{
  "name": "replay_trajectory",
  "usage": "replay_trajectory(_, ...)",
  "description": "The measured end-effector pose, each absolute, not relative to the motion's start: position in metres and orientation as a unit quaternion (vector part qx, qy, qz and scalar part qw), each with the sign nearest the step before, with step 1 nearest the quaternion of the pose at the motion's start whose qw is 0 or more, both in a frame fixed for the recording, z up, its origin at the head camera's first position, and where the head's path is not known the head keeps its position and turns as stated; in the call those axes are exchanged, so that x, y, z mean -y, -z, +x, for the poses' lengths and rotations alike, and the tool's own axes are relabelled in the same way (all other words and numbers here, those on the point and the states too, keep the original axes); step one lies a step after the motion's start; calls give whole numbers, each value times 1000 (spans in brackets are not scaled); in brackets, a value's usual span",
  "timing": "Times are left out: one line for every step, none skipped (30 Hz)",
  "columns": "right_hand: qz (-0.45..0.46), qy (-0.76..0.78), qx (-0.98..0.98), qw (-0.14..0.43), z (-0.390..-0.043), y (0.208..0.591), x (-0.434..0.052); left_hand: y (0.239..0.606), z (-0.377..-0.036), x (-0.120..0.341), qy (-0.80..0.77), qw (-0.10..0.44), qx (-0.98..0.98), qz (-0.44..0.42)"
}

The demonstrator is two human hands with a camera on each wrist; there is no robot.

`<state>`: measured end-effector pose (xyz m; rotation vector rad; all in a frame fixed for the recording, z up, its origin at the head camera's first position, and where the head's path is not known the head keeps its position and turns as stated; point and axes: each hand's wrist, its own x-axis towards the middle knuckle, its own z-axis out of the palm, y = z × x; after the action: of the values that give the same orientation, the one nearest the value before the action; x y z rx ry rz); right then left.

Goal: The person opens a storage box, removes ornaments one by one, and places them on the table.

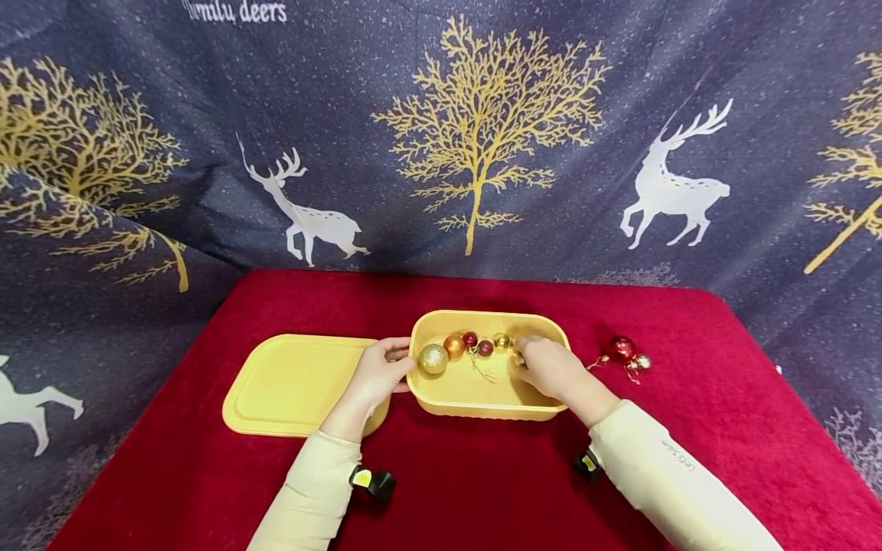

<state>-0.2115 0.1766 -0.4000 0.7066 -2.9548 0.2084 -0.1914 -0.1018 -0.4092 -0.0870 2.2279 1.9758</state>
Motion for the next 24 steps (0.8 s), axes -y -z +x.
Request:
replay_trajectory(232, -68, 969, 50, -212, 400, -177, 409, -191, 102, -660, 81, -746, -27)
replay_trajectory(233, -68, 969, 51, -212, 401, -177, 409, -191, 102, -659, 80, -747, -25)
replay_trajectory(235, -69, 968, 54, -213, 401, -177, 409, -192, 102, -660, 81, -747, -28)
replay_trajectory(236, -70, 968, 55, -213, 401, -178, 410, -192, 102, -659, 82, -747, -28)
replay_trajectory(238, -73, 967, 58, -213, 402, -178, 410, -192, 102, -658, 82, -748, -28)
replay_trajectory(240, -77, 966, 62, -213, 402, -178, 410, -192, 102, -657, 82, -749, -28)
replay_trajectory(242, -82, 965, 65, -213, 401, -179, 411, -192, 102, -656, 81, -750, -27)
replay_trajectory(245, -89, 963, 67, -212, 401, -179, 412, -192, 102, -656, 82, -750, -29)
replay_trajectory(247, -97, 962, 69, -212, 401, -179, 412, -192, 102, -655, 81, -750, -29)
replay_trajectory(250, -105, 960, 74, -212, 401, -179, 412, -192, 102, -655, 80, -751, -28)
replay_trajectory(255, -115, 957, 79, -212, 401, -180, 413, -192, 102, -655, 79, -751, -28)
replay_trajectory(258, -123, 955, 82, -211, 400, -180, 413, -192, 102, -656, 79, -750, -29)
replay_trajectory(265, -128, 951, 94, -211, 400, -180, 413, -192, 102, -657, 79, -750, -29)
replay_trajectory(271, -134, 948, 100, -211, 400, -181, 413, -192, 102, -657, 79, -749, -30)
replay_trajectory(274, -140, 946, 105, -210, 400, -181, 413, -192, 102, -657, 79, -749, -29)
replay_trajectory(279, -144, 943, 111, -210, 399, -181, 412, -192, 102, -659, 80, -748, -32)
replay_trajectory(279, -147, 942, 111, -210, 399, -182, 412, -192, 102, -659, 80, -747, -33)
replay_trajectory(281, -149, 941, 113, -210, 399, -182, 411, -192, 102, -660, 80, -747, -33)
replay_trajectory(281, -151, 941, 114, -210, 399, -183, 411, -192, 102, -660, 80, -746, -32)
replay_trajectory(279, -157, 941, 108, -209, 398, -183, 411, -192, 102, -661, 80, -746, -32)
replay_trajectory(276, -159, 942, 106, -209, 398, -183, 411, -192, 102, -661, 80, -745, -32)
replay_trajectory(276, -161, 942, 105, -208, 397, -184, 411, -192, 102, -663, 80, -744, -33)
replay_trajectory(274, -165, 942, 104, -208, 397, -185, 412, -192, 102, -663, 80, -744, -32)
replay_trajectory(274, -171, 941, 105, -207, 396, -185, 412, -192, 102, -664, 80, -743, -32)
